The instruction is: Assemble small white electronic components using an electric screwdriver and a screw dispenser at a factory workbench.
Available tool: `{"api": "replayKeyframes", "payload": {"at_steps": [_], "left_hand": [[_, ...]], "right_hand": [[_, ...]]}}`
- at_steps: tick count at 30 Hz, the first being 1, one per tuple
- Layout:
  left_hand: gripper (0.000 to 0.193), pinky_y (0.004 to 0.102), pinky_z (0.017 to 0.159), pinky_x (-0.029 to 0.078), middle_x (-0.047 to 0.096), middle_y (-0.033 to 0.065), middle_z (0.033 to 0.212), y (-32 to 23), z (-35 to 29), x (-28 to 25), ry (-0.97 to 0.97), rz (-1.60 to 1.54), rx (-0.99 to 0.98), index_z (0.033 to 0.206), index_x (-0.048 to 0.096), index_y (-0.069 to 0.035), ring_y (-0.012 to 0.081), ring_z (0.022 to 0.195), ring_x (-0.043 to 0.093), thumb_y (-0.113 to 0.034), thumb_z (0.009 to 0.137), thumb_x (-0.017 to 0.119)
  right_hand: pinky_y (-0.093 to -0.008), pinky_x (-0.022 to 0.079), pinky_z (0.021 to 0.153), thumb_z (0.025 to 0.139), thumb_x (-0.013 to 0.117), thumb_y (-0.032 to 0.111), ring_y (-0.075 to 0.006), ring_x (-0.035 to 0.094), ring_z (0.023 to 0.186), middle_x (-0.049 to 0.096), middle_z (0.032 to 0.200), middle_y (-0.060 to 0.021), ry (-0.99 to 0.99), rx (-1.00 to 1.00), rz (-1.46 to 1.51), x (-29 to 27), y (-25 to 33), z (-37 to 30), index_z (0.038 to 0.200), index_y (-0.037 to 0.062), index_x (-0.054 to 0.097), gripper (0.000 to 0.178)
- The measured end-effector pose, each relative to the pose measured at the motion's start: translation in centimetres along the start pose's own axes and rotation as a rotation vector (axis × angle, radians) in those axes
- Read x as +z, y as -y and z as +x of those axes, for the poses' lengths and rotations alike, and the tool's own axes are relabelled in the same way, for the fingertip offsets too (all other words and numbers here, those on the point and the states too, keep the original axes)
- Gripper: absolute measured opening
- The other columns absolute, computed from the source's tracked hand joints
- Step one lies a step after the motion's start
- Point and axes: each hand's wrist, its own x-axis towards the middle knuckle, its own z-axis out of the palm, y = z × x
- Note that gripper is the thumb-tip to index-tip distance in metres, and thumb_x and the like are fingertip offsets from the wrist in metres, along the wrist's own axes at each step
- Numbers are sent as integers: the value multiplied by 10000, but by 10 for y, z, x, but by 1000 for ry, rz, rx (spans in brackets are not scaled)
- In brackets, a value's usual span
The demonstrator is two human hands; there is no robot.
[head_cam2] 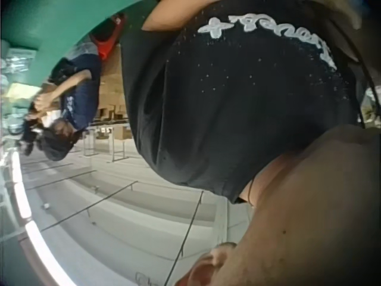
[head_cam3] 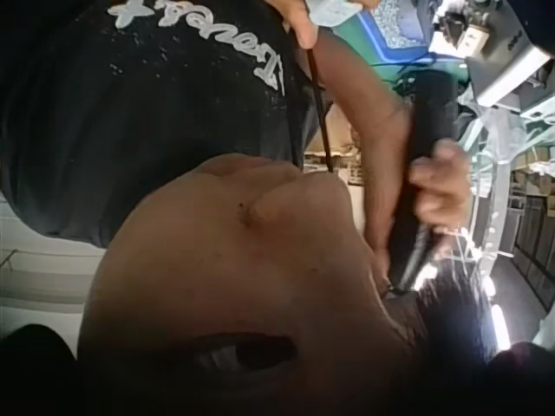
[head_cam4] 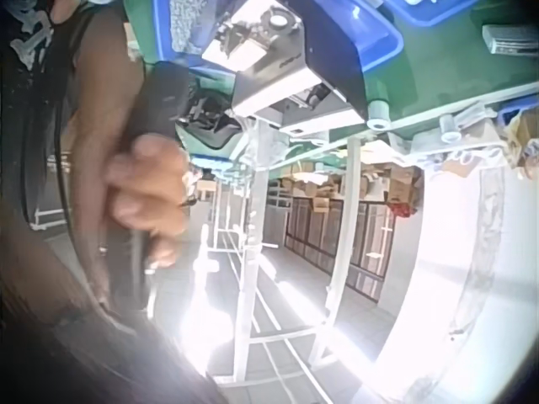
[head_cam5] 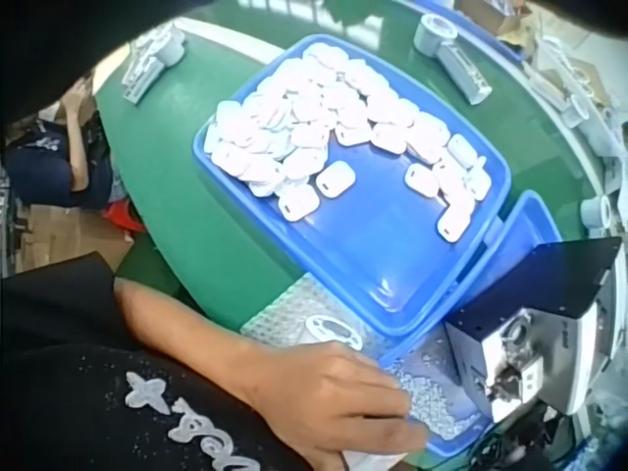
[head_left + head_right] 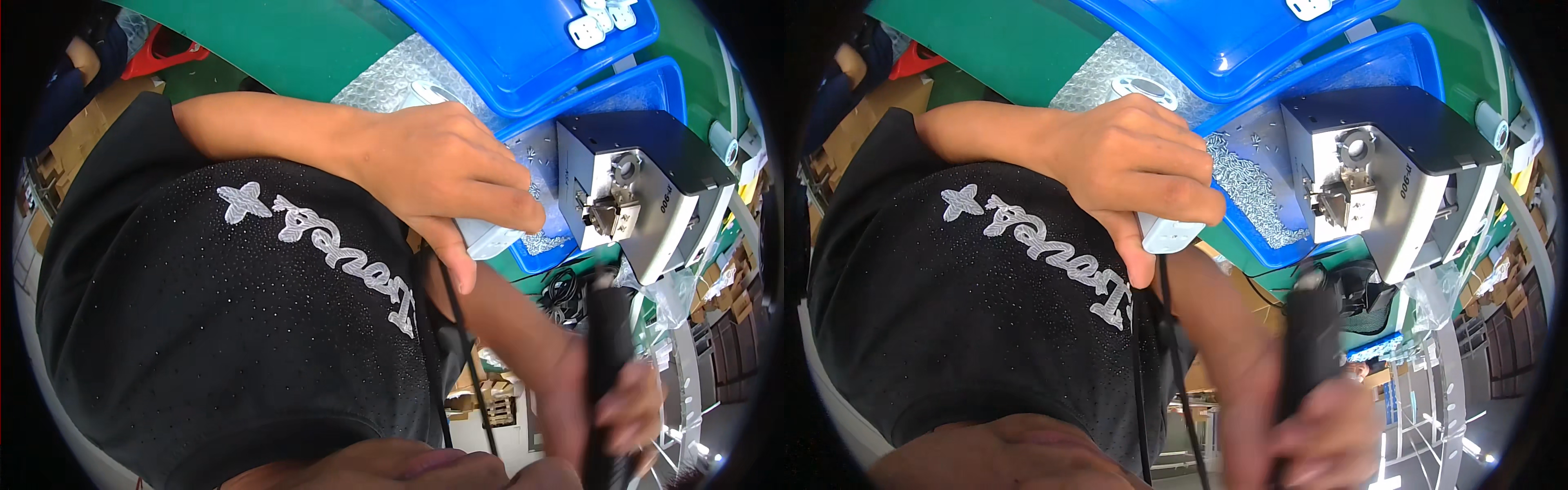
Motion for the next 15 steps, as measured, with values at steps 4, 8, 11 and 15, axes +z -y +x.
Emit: {"api": "replayKeyframes", "payload": {"at_steps": [4,8,11,15], "left_hand": [[664,344,503,482,557,34,793,3,0,-4,25,8,9,1120,602,-73,229,654,617,-651,794,614],[681,342,503,486,564,34,800,1,-1,0,-17,13,24,1124,598,-74,223,659,623,-663,783,611],[674,338,501,486,566,30,803,-1,-2,-4,39,40,5,1111,605,-77,222,662,625,-661,774,617],[665,337,503,487,561,29,804,2,-1,-2,-9,2,39,1095,613,-75,223,663,623,-658,774,620]], "right_hand": [[-335,341,414,773,341,923,-158,379,440,445,704,-63,-658,26,-296,36,-79,20,943,104,519,855],[-311,338,433,668,433,972,-137,363,425,375,609,-25,-510,31,-284,35,-55,11,935,79,477,933],[-307,338,423,695,403,965,-142,395,415,421,581,-23,-539,-159,-78,38,-37,8,883,99,499,891],[-316,339,403,825,360,870,-162,365,387,392,566,-39,-534,70,-417,39,-79,12,909,63,482,820]]}}
